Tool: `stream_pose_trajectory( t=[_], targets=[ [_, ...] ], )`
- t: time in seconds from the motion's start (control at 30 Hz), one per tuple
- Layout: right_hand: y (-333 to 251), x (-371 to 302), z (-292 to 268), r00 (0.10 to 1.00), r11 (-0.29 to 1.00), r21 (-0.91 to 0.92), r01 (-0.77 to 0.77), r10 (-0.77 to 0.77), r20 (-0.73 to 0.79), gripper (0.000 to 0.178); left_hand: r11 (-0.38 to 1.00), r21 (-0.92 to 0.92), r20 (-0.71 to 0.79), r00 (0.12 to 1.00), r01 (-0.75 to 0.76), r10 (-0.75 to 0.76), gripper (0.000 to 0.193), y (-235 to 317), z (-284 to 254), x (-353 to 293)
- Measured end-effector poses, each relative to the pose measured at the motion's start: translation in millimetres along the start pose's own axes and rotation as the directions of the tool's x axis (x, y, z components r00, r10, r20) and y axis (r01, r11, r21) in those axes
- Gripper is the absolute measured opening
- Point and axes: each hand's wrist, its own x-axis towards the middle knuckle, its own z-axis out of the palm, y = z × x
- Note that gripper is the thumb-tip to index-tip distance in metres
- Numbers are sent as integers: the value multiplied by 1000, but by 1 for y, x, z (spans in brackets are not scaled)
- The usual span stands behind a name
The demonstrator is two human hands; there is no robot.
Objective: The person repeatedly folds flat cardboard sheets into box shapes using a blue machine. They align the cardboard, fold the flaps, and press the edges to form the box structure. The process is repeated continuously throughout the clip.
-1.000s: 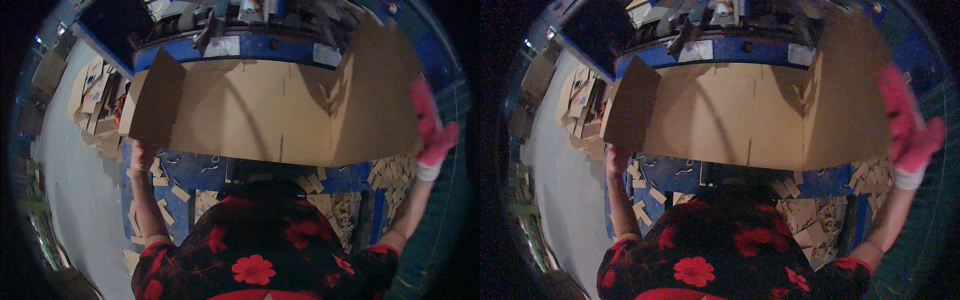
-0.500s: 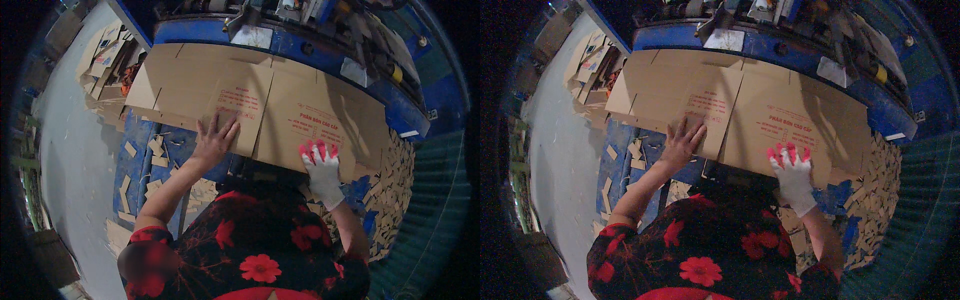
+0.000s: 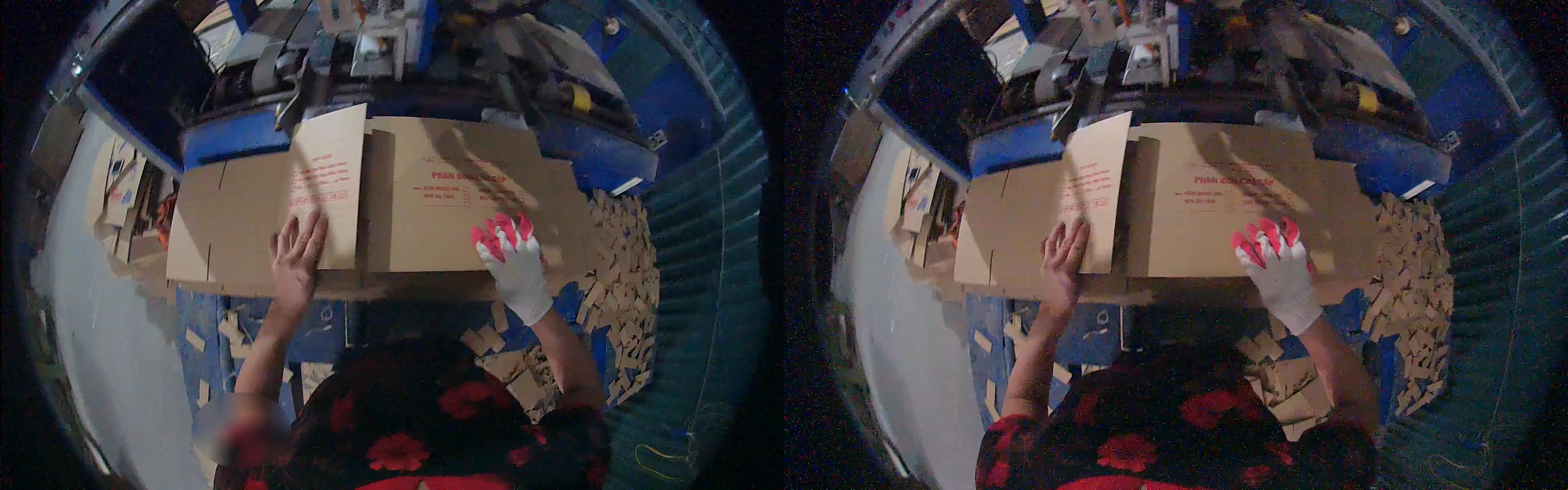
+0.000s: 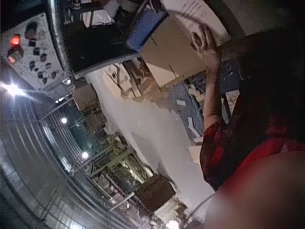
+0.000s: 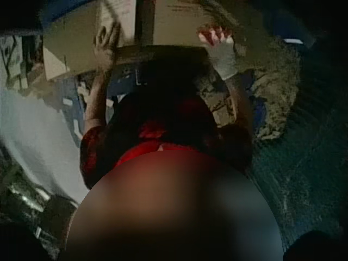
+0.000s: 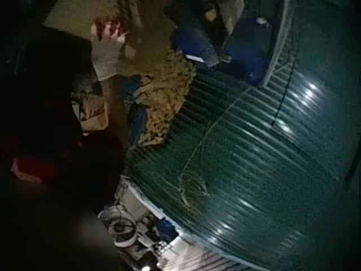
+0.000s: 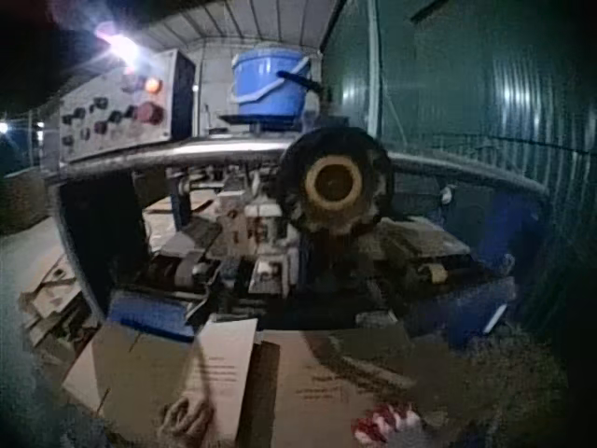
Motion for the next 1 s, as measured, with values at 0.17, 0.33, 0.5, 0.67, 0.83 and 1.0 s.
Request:
stream_pose_trajectory(
  t=[0.17, 0.33, 0.5, 0.67, 0.83, 1.0],
  targets=[
    [26, 28, 22, 995, 997, -71, -10, 3, -101, 49, 998, -54, -156, 987, 33, -41, 50, -1, 27, 30],
    [44, 51, 41, 966, 996, 50, 69, -54, -251, 58, 999, -28, -151, 988, 35, -39, 54, -8, 57, 57],
    [91, 125, 66, 993, 998, 25, 54, -51, -110, 62, 969, 215, -200, 976, 124, -80, 58, -33, 92, 124],
    [137, 212, 74, 989, 987, -153, -56, 76, 125, 75, 931, 260, -152, 963, 254, -221, 44, -53, 104, 230],
    [144, 212, 77, 981, 977, 115, -182, 187, -41, 65, 981, -176, -215, 976, -84, 45, 52, -78, 97, 223],
    [137, 57, 65, 868, 875, 121, -468, 481, -125, 65, 945, 100, -166, 941, 313, -294, 31, -141, 57, 61]
  ],
)
